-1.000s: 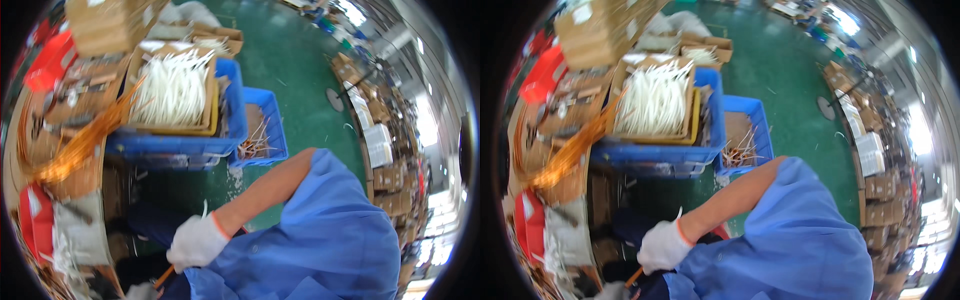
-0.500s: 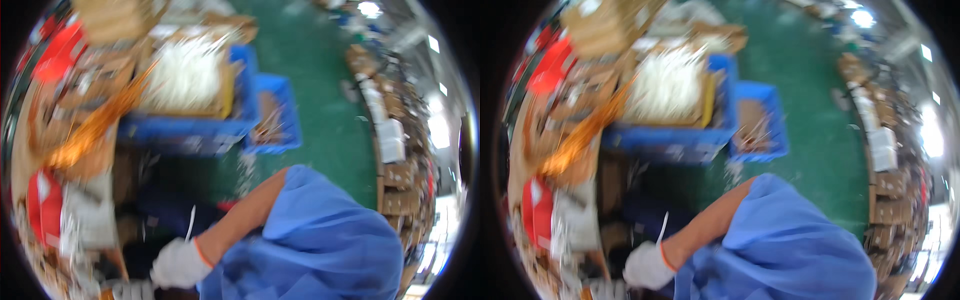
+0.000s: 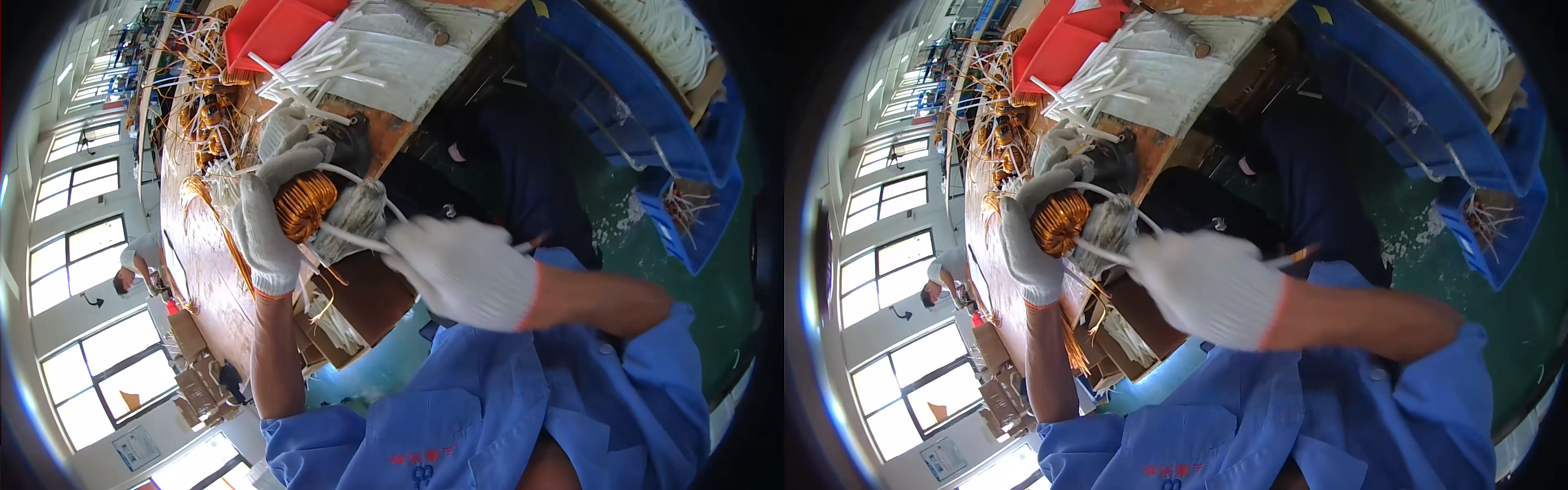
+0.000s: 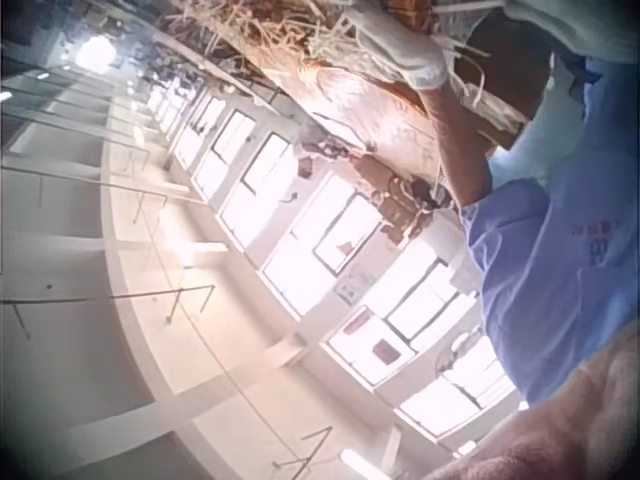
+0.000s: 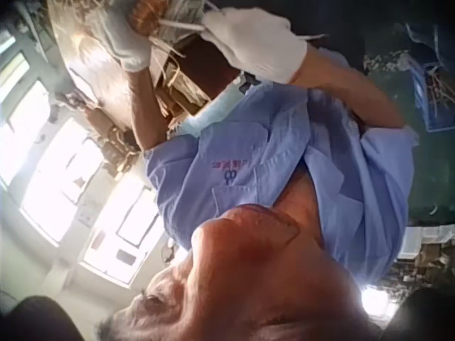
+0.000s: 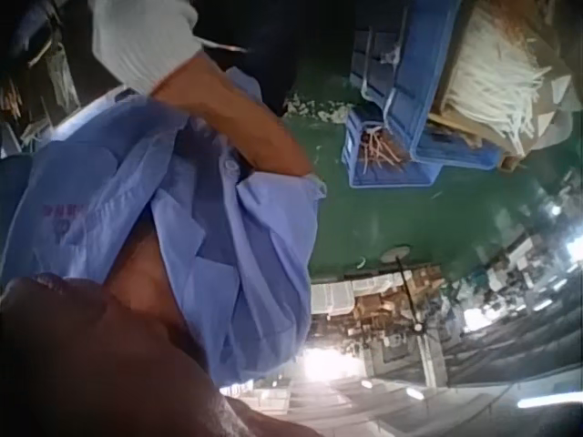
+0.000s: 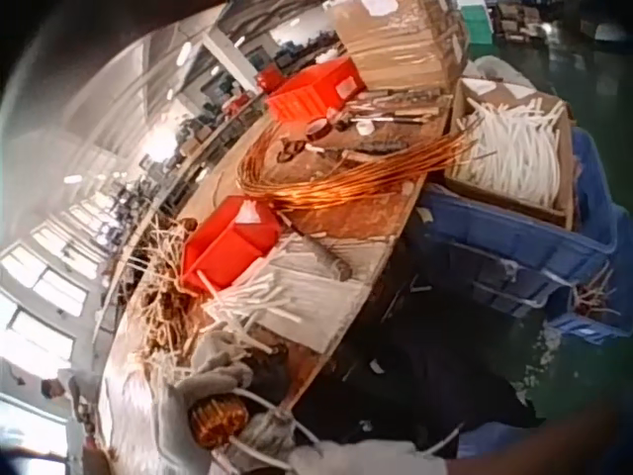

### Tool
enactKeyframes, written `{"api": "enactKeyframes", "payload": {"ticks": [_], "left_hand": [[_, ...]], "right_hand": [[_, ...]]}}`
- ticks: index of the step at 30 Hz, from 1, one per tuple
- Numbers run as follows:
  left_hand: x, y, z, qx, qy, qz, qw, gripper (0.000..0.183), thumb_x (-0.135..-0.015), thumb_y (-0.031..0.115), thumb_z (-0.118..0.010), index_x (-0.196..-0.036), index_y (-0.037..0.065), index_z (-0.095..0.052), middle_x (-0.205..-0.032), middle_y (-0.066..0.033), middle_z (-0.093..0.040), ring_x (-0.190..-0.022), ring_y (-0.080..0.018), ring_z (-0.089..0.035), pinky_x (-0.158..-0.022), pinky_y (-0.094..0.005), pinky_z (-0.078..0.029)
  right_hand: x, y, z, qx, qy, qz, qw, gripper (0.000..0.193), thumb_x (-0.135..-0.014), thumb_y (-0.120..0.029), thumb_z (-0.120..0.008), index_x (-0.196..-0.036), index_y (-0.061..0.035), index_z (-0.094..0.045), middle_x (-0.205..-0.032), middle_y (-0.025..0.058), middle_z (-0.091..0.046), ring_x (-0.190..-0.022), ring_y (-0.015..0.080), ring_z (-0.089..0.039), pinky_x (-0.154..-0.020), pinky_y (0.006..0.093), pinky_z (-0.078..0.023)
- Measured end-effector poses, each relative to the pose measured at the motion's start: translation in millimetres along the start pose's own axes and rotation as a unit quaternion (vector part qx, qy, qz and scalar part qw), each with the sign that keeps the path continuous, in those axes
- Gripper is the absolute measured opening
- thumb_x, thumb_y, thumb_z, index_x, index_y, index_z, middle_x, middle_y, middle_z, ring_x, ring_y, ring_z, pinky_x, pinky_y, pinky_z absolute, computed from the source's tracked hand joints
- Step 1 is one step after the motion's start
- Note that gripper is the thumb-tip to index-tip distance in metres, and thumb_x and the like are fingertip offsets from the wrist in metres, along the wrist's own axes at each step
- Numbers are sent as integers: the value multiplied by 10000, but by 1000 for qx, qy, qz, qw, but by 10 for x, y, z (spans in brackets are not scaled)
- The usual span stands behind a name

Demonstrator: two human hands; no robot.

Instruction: The recorder is winding and securing copper wire around a transformer core at a workstation.

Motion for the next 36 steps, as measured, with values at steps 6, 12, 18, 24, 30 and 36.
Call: {"api": "enactKeyframes", "payload": {"ticks": [6,12,18,24,30,36], "left_hand": [[-73,16,-47,11,0,-11,1000,804,-1213,502,-185,-1298,-113,-696,-1339,-298,-741,-1262,-372,-722,-1165,-452,-529],[-51,-76,4,41,11,-12,999,767,-1200,445,-206,-1303,-129,-705,-1369,-295,-729,-1389,-399,-642,-1253,-489,-431],[-59,-60,1,14,12,-17,1000,787,-1208,477,-198,-1252,-121,-708,-1314,-309,-739,-1385,-419,-637,-1245,-530,-437],[-8,-116,-47,68,5,-40,997,727,-1219,433,-210,-1239,-100,-704,-1332,-314,-729,-1400,-436,-624,-1211,-534,-490],[-88,16,-35,-13,26,-28,999,793,-1218,462,-193,-1226,-113,-739,-1307,-270,-761,-1305,-346,-695,-1163,-446,-519],[-57,167,29,-126,6,-76,989,893,-1167,654,-258,-1284,-92,-734,-1474,-237,-660,-1306,-335,-683,-1137,-407,-523]], "right_hand": [[80,235,525,-82,-178,-100,976,279,-1072,-284,-667,-1246,-68,-641,-865,216,-747,-831,475,-761,-704,597,-578],[894,720,950,-634,-261,-64,725,847,-932,-274,-909,-1595,45,-489,-1194,210,-752,-988,275,-774,-814,422,-644],[732,733,640,-805,17,19,593,588,-1009,-261,-838,-1460,18,-583,-1275,197,-712,-1007,273,-762,-898,445,-646],[407,406,519,-787,143,-19,600,338,-1161,-424,-568,-1134,-91,-614,-858,76,-596,-764,246,-645,-653,384,-560],[692,177,-134,-833,23,-133,537,429,-1165,-464,-562,-951,-93,-547,-676,-36,-338,-578,91,-314,-501,293,-272],[762,327,74,-840,48,-171,513,487,-1160,-490,-557,-859,-111,-503,-671,-52,-328,-553,83,-287,-503,277,-266]]}}
Point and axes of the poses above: each hand's wrist, its own x-axis away from the middle knuckle, its own z-axis out of the back of the hand, y = z × x, the point moved 6 cm from there along -x, towards the middle knuckle
